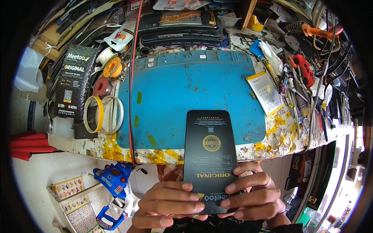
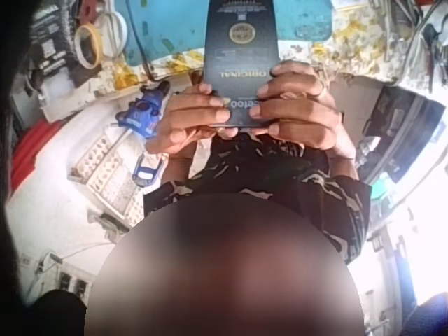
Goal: The person removes a phone battery from its packaging, writes on the yellow backing with a marker, and then installs the battery into a disassembled smartphone on a cluttered workbench. The person handles the battery, phone chassis, and marker throughout the process.
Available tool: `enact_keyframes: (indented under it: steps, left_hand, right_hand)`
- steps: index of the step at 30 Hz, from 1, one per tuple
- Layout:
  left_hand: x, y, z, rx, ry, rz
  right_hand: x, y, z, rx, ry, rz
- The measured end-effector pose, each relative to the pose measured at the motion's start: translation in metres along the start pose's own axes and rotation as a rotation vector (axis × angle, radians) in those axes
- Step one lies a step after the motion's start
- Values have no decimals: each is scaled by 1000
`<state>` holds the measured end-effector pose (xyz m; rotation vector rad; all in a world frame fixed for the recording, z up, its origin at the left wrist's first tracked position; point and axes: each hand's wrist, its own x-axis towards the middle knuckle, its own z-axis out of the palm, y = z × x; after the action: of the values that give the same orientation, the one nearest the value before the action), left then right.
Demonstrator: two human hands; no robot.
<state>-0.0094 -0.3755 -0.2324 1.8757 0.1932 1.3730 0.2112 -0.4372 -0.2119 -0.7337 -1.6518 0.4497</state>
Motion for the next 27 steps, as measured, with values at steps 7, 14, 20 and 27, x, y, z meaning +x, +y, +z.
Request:
enact_keyframes:
  steps: [7, 14, 20, 27]
  left_hand:
    - [17, 6, -4, 20, -107, -117]
    - [24, 1, -3, -69, -25, -157]
    - [38, 1, -2, -24, 20, -152]
    - [49, -2, 7, -40, 148, -126]
  right_hand:
    - [0, 6, 3, 9, 47, -78]
    - [10, -1, -2, -39, 4, 126]
    - [17, 12, -3, 463, 402, 159]
    - [25, 25, -17, -184, 84, 184]
